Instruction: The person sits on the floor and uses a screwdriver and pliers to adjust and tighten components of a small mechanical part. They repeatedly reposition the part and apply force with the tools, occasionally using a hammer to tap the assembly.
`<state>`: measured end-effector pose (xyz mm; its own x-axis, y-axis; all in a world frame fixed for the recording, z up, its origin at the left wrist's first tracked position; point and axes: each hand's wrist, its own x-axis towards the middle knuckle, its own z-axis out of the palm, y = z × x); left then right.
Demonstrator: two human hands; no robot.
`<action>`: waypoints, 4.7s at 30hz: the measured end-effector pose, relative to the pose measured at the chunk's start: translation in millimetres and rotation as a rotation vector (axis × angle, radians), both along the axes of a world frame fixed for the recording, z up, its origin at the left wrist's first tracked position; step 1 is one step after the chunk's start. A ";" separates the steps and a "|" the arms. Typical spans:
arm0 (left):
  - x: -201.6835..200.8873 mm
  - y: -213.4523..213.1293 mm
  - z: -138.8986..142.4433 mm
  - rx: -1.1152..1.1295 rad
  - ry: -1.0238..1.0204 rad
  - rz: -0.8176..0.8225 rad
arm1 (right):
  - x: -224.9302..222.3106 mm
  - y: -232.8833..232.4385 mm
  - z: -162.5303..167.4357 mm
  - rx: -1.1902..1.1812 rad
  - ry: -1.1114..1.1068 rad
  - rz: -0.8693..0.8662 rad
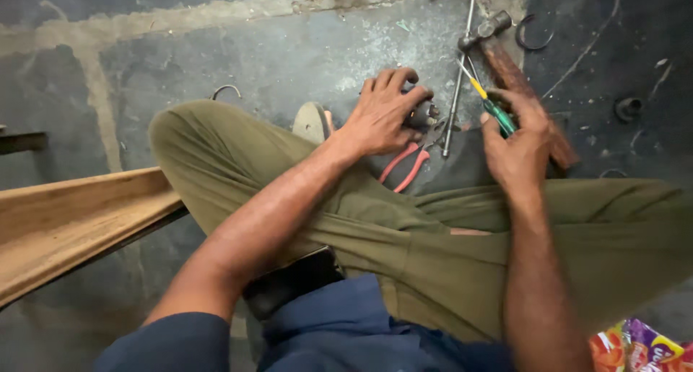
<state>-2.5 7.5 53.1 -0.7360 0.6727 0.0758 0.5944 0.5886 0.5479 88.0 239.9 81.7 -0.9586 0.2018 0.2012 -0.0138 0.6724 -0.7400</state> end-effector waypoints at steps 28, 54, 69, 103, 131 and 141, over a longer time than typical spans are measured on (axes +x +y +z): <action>-14.2 -4.1 14.0 0.180 -0.077 -0.131 | -8.3 2.9 0.8 -0.186 -0.043 -0.136; -13.5 -7.2 17.6 0.066 -0.056 0.008 | -11.0 5.5 -14.5 -0.103 -0.094 -0.146; -11.3 -17.0 -1.9 0.079 -0.230 0.020 | -1.8 5.1 -31.0 0.048 -0.119 -0.073; -25.0 -21.7 21.4 0.349 -0.359 0.031 | 13.6 -15.4 -4.3 -0.127 0.251 -0.127; -73.2 -2.2 -4.3 0.495 -0.592 0.413 | -11.4 18.6 -21.0 -0.752 0.099 -0.365; -72.3 1.9 0.7 0.453 -0.564 0.370 | -23.8 -1.1 2.5 -0.552 0.099 -0.341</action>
<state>-74.8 9.4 53.8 -0.9137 0.3708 -0.1662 -0.0319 0.3422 0.9391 64.2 238.9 84.2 -0.8048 0.5899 0.0654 0.0469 0.1731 -0.9838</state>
